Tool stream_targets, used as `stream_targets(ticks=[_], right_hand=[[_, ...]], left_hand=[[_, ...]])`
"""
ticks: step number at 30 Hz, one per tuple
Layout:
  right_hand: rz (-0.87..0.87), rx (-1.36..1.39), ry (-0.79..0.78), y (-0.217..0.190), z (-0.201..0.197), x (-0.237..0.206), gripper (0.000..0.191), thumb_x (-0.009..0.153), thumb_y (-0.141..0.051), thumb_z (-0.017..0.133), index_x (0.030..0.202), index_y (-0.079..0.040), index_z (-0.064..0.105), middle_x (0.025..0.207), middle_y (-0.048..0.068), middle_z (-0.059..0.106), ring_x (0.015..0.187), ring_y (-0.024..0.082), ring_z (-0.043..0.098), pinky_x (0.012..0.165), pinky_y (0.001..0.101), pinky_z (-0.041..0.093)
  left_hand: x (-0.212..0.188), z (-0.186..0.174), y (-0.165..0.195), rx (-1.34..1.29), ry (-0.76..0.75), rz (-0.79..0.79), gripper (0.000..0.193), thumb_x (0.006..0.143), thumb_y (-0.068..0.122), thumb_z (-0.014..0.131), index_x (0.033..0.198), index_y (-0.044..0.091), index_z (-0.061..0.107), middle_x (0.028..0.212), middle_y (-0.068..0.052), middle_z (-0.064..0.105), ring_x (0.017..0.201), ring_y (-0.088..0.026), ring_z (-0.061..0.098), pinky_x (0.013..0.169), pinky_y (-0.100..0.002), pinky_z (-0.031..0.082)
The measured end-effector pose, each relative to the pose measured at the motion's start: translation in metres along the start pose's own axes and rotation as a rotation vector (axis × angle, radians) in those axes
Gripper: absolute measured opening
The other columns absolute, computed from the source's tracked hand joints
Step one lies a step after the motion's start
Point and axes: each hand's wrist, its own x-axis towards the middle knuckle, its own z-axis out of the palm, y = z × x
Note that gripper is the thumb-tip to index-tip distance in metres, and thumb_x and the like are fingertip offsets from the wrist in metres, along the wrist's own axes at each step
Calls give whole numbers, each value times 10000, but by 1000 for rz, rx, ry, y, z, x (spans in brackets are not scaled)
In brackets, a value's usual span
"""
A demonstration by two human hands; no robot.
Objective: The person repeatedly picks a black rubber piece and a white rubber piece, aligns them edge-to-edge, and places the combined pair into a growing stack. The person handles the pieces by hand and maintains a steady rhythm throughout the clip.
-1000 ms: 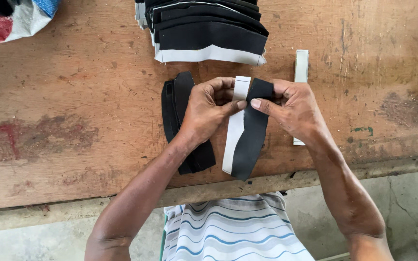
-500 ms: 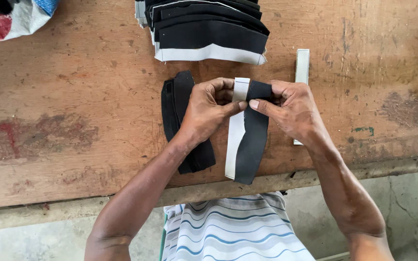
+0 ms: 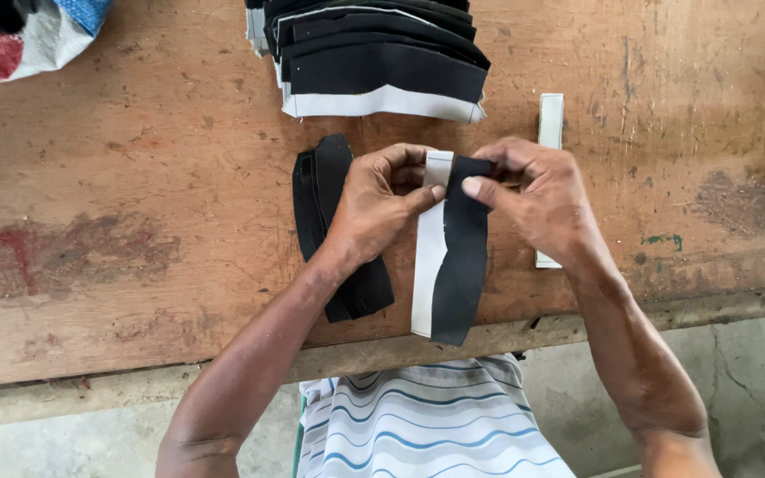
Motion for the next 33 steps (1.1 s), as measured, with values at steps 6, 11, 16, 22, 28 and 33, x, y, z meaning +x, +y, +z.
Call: stream_targets(ticks=[6,11,16,22,28,33], right_hand=[[-73,61,28,8,-1,4,167,896,-76,800,1053,-28,771,926,49,761,792,69,685,674,206,587],[-82,85,23,9,-1,6,178,900,-66,792,1065,-9,758,921,65,769,797,82,715,677,203,614],[-65,77,15,5,-1,7,193,895,-64,796,1074,-5,755,921,74,767,799,84,716,680,209,616],[-21,68,-13,5,-2,7,207,879,-61,796,1076,-10,759,916,75,770,790,89,716,671,212,621],[-45,97,-42,7,-5,8,220,868,-57,803,1078,-8,754,924,75,769,808,82,721,693,206,626],[-24,107,-40,10,-6,4,220,867,-54,808,1073,7,761,898,88,763,744,99,681,625,217,570]], left_hand=[[-1,0,1,-104,22,61,339,891,21,771,1217,3,676,1086,-87,758,1025,-134,736,918,-266,652],[0,-1,-2,-161,15,57,338,898,20,764,1223,-12,675,1084,-98,759,1028,-142,739,933,-277,650],[1,-1,-1,-165,14,30,333,880,11,776,1199,-19,685,1063,-106,763,1004,-146,744,917,-279,654],[-1,-1,4,-123,8,14,349,847,12,794,1179,-4,686,1025,-83,759,959,-125,743,873,-256,663],[0,-4,11,-180,49,-69,315,885,27,774,1191,7,702,946,-71,758,877,-105,733,816,-235,653],[-2,-4,12,-110,33,-63,335,879,40,774,1202,15,690,918,-41,761,854,-85,729,778,-213,649]])
